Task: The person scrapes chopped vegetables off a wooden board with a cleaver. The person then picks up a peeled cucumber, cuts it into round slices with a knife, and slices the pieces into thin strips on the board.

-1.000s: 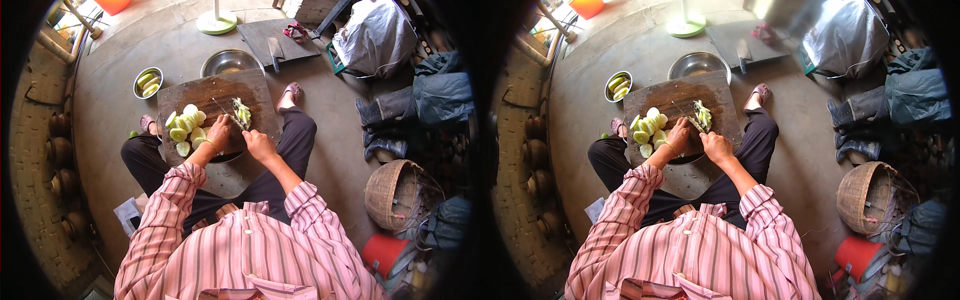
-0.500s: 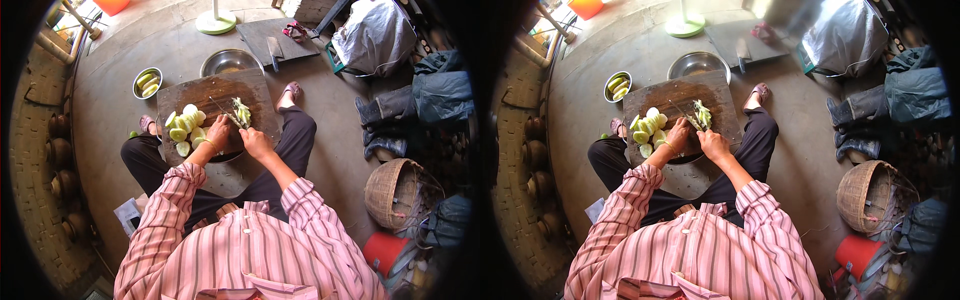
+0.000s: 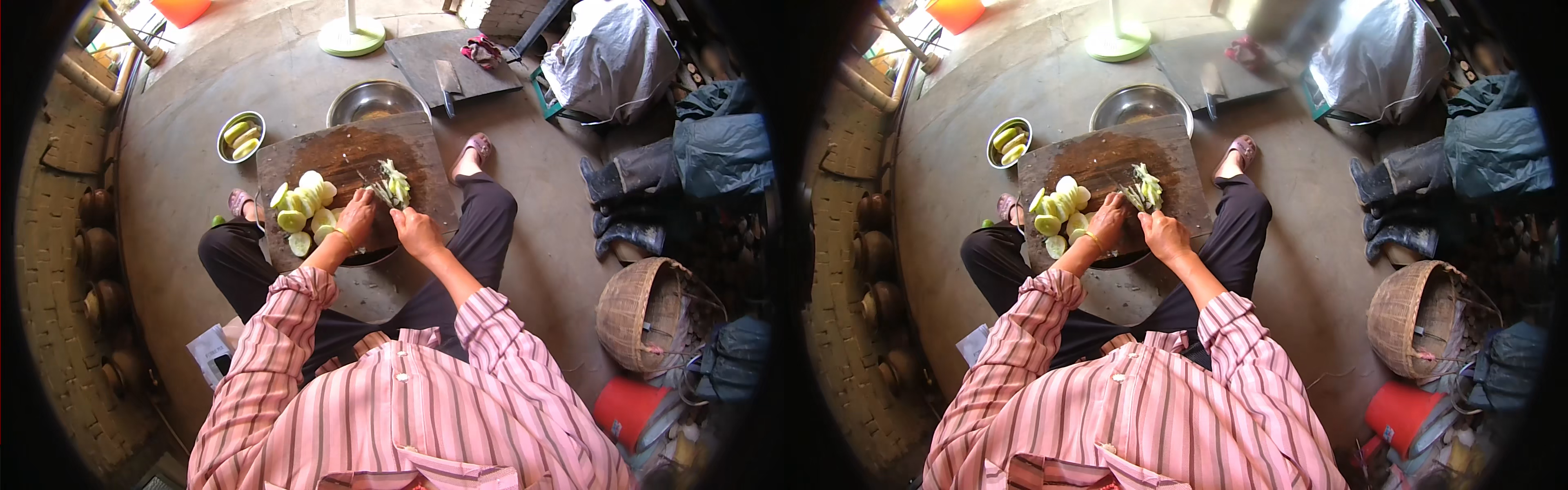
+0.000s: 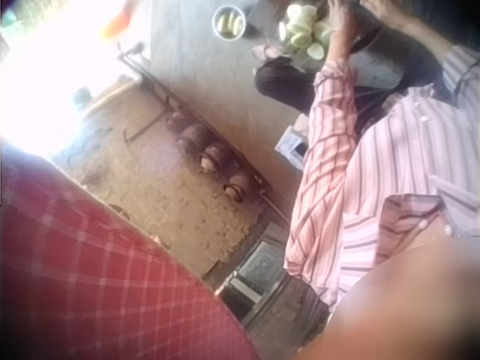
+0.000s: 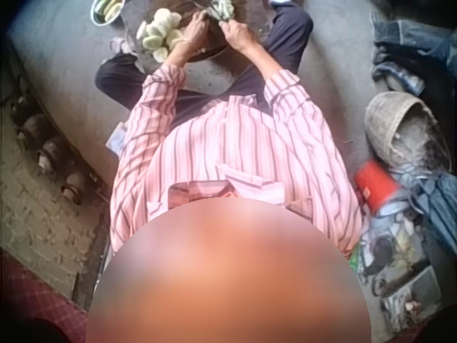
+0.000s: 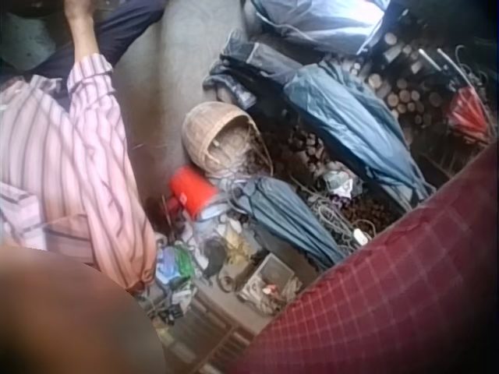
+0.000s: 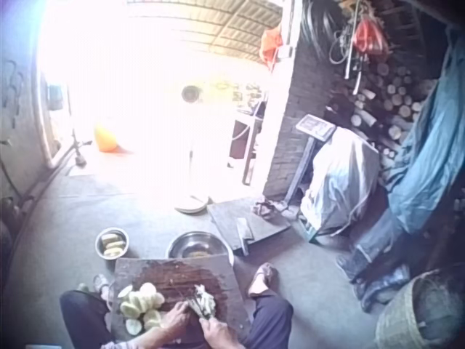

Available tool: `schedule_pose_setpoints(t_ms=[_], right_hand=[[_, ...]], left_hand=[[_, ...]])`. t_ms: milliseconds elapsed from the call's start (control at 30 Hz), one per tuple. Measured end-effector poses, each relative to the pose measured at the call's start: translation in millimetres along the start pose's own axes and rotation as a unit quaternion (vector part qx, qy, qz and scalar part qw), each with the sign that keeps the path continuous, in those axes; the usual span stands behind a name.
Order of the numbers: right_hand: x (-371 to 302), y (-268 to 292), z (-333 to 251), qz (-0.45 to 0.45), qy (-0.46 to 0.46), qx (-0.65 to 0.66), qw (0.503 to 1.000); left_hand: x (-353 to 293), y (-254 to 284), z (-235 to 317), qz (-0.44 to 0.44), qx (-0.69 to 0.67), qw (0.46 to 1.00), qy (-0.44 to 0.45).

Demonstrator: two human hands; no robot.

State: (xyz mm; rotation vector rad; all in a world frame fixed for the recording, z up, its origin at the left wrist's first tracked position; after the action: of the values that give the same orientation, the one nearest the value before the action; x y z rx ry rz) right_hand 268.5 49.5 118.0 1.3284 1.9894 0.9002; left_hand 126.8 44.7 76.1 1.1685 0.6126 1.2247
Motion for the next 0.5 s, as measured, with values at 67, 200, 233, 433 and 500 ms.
schedule_pose_setpoints(t_ms=[67,200,233,433,500], right_hand=[[7.3,-4.7,10.8,0.052,-0.010,0.039,0.998],[3.2,-5.1,22.7,0.033,0.000,0.082,0.996],[-0.8,0.3,16.9,0.030,0.000,0.083,0.996],[0.5,3.4,-4.4,-0.010,-0.010,0.001,1.000],[6.7,-3.8,4.8,0.024,-0.013,0.017,0.999]], left_hand=[[4.9,1.8,7.0,-0.018,-0.006,1.000,0.006],[5.8,-0.8,3.1,-0.057,-0.014,0.998,0.033],[2.5,4.2,4.2,-0.021,-0.013,0.999,0.021],[-0.8,4.7,1.8,-0.003,-0.026,0.999,0.019],[3.1,3.0,4.0,-0.003,-0.034,0.999,0.014]])
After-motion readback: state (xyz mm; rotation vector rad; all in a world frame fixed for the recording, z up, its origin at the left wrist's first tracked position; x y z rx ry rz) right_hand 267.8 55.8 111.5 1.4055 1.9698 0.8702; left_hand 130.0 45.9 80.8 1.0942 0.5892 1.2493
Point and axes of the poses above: each hand's wrist, its own x-axis towards the middle knuckle, its own y-axis out of the back of the hand, z = x × y, the point moved 6 cm from there along x, towards the middle knuckle, and after that the axes turned 4 degrees about y, right-handed, at the moved point
